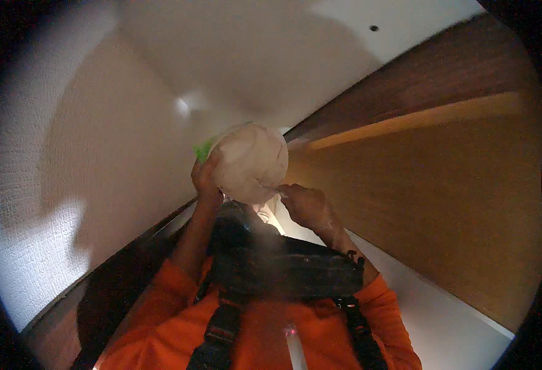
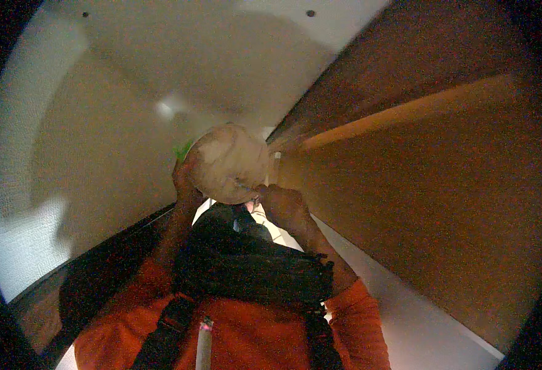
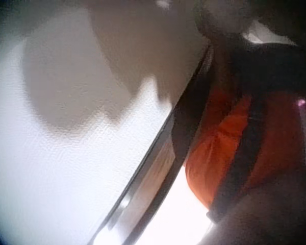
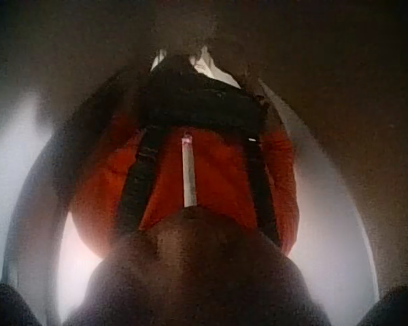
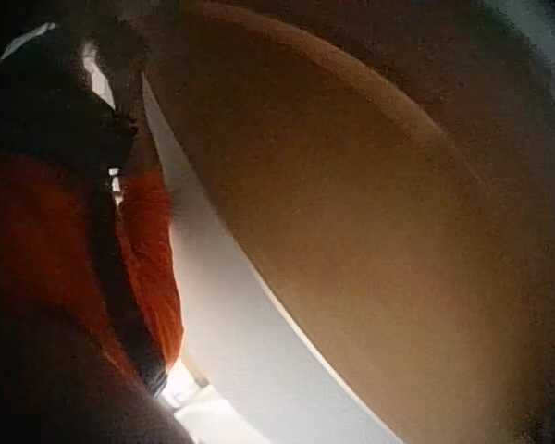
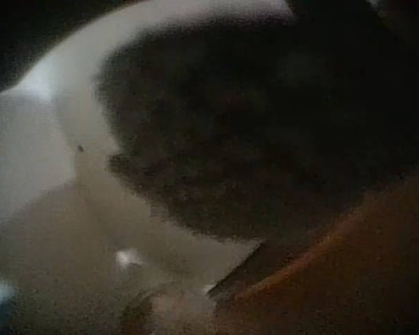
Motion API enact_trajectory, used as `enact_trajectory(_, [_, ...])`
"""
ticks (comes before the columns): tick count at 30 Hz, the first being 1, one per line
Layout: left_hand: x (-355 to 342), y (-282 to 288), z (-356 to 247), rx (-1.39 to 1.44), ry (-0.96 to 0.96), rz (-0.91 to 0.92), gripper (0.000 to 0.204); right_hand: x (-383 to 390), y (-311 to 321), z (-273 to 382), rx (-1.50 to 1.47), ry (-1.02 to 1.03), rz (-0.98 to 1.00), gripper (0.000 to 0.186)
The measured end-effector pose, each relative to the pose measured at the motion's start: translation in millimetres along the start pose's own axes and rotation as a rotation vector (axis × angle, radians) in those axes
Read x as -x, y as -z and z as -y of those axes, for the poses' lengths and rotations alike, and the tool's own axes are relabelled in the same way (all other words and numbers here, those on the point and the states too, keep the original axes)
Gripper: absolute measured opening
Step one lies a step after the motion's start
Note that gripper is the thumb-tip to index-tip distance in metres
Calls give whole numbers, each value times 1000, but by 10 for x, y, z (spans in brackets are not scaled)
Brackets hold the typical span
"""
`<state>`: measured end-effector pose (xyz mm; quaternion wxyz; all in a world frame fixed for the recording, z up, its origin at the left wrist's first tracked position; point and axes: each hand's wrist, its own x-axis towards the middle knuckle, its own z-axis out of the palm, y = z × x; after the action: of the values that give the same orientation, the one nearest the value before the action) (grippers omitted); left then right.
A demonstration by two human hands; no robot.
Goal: The person applies white wall compound to a vertical wall section adjacent to a wooden trim using a putty knife and a green plastic scraper. They repeatedly scoop compound from a bucket, spread it along the wall, and smooth the surface.
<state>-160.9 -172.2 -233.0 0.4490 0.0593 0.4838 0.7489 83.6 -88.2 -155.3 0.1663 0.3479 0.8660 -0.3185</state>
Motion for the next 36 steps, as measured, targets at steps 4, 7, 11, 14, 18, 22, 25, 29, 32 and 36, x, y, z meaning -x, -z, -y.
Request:
enact_trajectory(4, [126, -134, -29, 30, 54, -100, 43, 113, 38, 27, -23, 64, 88, 40])
enact_trajectory(7, [204, -262, 24, -69, -3, -179, 40, 113, 7, -83, -104, 64, 135, 37])
enact_trajectory(11, [204, -264, 186, -5, -31, -170, 38, 128, -139, -276, -254, 180, 162, 40])
enact_trajectory(14, [175, -152, 294, -75, 39, -260, 39, 119, -182, -331, -456, 186, 238, 43])
enact_trajectory(18, [36, -58, 210, 37, 152, -169, 44, 25, 16, -257, -897, -7, 449, 38])
enact_trajectory(22, [-83, -216, -172, 116, 194, -30, 48, -12, 351, -227, -1465, -46, 414, 32])
enact_trajectory(25, [-126, -335, -438, 294, 244, 138, 52, -90, 426, -382, -1531, 137, 289, 37])
enact_trajectory(29, [-175, -249, -406, -304, 38, 265, 57, -176, 112, -732, -1387, 2, -1, 31])
enact_trajectory(32, [-310, -95, -118, -539, 47, 360, 57, -194, -147, -1065, -1329, -20, -19, 30])
enact_trajectory(36, [-521, 77, 210, -631, 151, 486, 58, -290, -476, -1203, -1169, -127, -45, 33])
